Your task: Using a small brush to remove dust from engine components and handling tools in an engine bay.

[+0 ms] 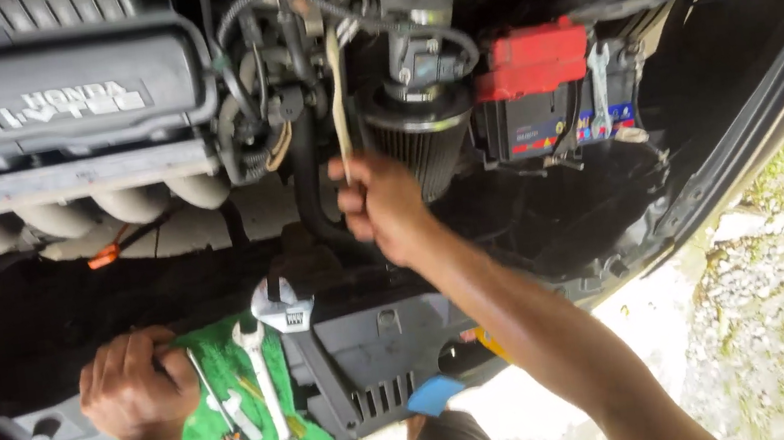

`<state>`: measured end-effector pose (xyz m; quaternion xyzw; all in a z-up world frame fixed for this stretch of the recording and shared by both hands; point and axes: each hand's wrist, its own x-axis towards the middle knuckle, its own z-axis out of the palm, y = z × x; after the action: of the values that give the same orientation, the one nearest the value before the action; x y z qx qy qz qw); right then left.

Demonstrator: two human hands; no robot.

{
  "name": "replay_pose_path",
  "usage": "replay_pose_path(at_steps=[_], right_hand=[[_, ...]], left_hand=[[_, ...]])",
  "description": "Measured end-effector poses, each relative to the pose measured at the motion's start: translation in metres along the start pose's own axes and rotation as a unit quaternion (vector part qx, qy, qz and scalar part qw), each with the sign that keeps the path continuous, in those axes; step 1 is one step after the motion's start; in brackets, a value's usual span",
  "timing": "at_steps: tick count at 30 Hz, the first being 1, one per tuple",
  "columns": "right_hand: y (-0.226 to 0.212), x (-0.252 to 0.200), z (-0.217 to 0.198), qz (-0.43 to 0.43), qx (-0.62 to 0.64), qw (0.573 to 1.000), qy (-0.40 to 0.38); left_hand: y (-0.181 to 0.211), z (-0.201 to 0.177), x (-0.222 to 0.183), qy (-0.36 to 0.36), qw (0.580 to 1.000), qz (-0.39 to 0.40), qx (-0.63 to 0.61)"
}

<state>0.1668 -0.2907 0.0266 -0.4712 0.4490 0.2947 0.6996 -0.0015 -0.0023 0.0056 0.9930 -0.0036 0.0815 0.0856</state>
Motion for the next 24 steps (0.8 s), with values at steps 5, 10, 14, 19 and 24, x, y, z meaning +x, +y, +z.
replay_pose_path(at_steps=[5,10,14,19,24], right_hand=[[-0.009,-0.002,-0.013,0.022,0.023,0.999,-0.042],[-0.001,-0.013,-0.010,0.031,-0.007,0.997,-0.073],[-0.007,0.005,-0.005,0.003,0.036,0.999,-0.029],[0.006,-0.018,-0.002,0.033,-0.009,0.998,-0.060],[-0.009,-0.034,0.010,0.032,0.012,0.997,-0.072]], left_hand=[[0.001,-0.005,-0.004,-0.014,1.000,-0.016,0.005],[-0.002,0.002,-0.003,-0.017,1.000,-0.026,0.006],[-0.001,-0.004,-0.004,-0.012,1.000,-0.006,-0.001],[-0.001,-0.010,-0.013,-0.037,0.999,-0.005,0.014],[0.000,-0.004,-0.004,-0.011,1.000,-0.018,-0.006]])
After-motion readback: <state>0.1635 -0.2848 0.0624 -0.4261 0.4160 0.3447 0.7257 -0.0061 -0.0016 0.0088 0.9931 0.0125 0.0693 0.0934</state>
